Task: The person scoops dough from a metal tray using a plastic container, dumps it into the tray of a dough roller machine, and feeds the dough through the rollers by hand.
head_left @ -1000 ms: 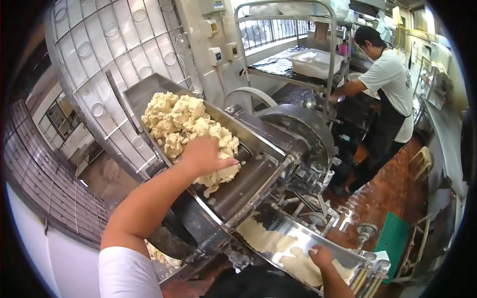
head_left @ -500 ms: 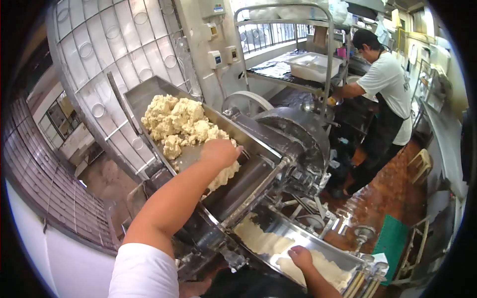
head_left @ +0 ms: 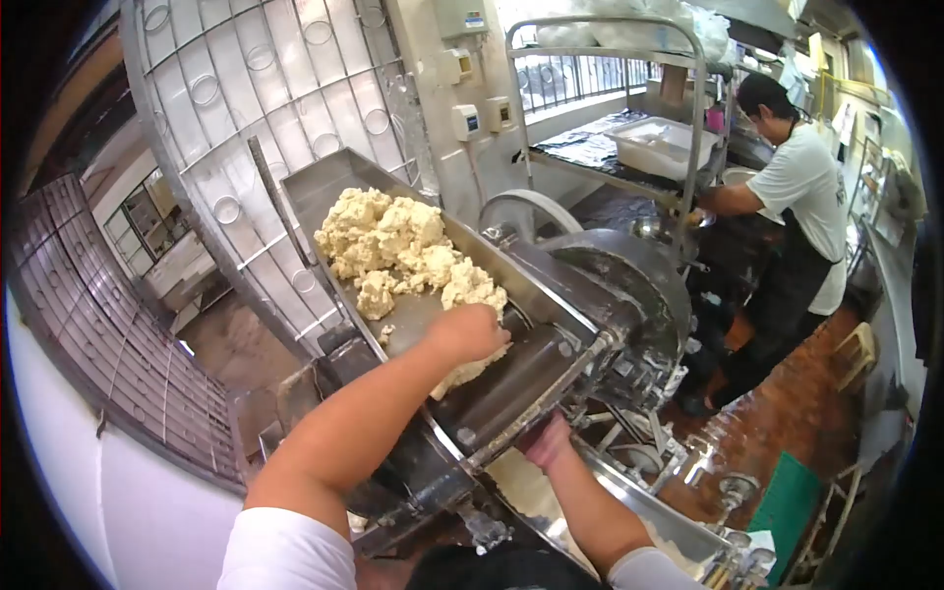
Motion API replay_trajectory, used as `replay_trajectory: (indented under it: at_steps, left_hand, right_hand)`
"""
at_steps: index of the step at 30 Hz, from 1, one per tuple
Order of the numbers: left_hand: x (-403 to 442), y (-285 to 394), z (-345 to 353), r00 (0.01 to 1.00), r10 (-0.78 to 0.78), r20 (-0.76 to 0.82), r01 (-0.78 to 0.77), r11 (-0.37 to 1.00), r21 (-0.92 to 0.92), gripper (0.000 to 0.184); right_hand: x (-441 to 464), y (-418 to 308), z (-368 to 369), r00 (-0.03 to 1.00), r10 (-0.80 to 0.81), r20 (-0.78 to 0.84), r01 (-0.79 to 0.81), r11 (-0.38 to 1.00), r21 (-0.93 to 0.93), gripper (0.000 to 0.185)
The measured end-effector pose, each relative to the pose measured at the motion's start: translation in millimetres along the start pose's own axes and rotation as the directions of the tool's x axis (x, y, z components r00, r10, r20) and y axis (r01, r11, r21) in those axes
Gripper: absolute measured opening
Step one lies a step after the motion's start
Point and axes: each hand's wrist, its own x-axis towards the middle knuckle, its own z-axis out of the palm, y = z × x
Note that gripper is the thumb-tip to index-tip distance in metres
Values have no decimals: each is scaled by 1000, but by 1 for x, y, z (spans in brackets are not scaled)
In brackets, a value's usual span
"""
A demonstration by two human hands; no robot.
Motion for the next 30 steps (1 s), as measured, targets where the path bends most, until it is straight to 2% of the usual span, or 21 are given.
replay_trajectory:
  at_steps: [3, 5, 12, 15, 16, 18, 19, 20, 21, 22, 25, 27, 28, 30]
  left_hand:
    - [-10, 13, 2, 992, -21, -126, 20, 1000, -9, 33]
    - [-6, 13, 9, 983, -5, -182, 6, 1000, 1, 33]
    - [-2, 18, 14, 974, 19, -225, -5, 998, 61, 35]
    - [3, 16, 18, 970, -54, -238, 48, 998, -29, 37]
    - [13, 7, 21, 962, -81, -260, 36, 984, -173, 38]
    - [32, -14, 23, 949, -143, -282, 3, 895, -445, 39]
    - [35, -23, 21, 934, -157, -321, 2, 900, -436, 40]
    - [34, -27, 15, 918, -173, -357, 3, 903, -429, 41]
    - [30, -24, 8, 898, -192, -396, 5, 904, -427, 41]
    - [25, -16, 5, 903, -201, -380, 65, 938, -341, 43]
    - [15, 2, 10, 935, -2, -354, -3, 1000, -14, 42]
    - [9, 10, 10, 946, 1, -324, 7, 1000, 23, 42]
    - [8, 12, 12, 944, 16, -331, 3, 998, 55, 42]
    - [8, 14, 18, 942, 52, -332, -12, 992, 122, 41]
  right_hand:
    - [21, 5, 4, 999, 46, 29, -49, 991, 125, 54]
    - [29, 8, 7, 998, 29, 54, -35, 991, 129, 56]
    - [64, 26, -5, 983, -13, 184, -22, 982, 186, 60]
    - [67, 31, -26, 984, -27, 177, -5, 984, 178, 62]
    - [69, 30, -31, 984, -37, 176, 6, 984, 178, 62]
    - [60, 22, -30, 995, -74, 62, 64, 987, 148, 65]
    - [51, 21, -30, 996, -90, 0, 90, 987, 137, 66]
    - [28, 12, -6, 999, -38, 30, 33, 987, 157, 69]
    - [21, 11, -5, 998, -59, 5, 58, 983, 174, 68]
    - [16, 8, -6, 997, -78, -19, 80, 980, 182, 67]
    - [4, 3, -25, 993, -82, -82, 91, 989, 112, 70]
    - [-15, -1, -21, 989, -26, -148, 34, 998, 56, 71]
    - [-15, 0, -35, 980, -42, -195, 53, 997, 52, 60]
    - [-21, 1, -55, 963, 35, -267, -39, 999, -8, 54]
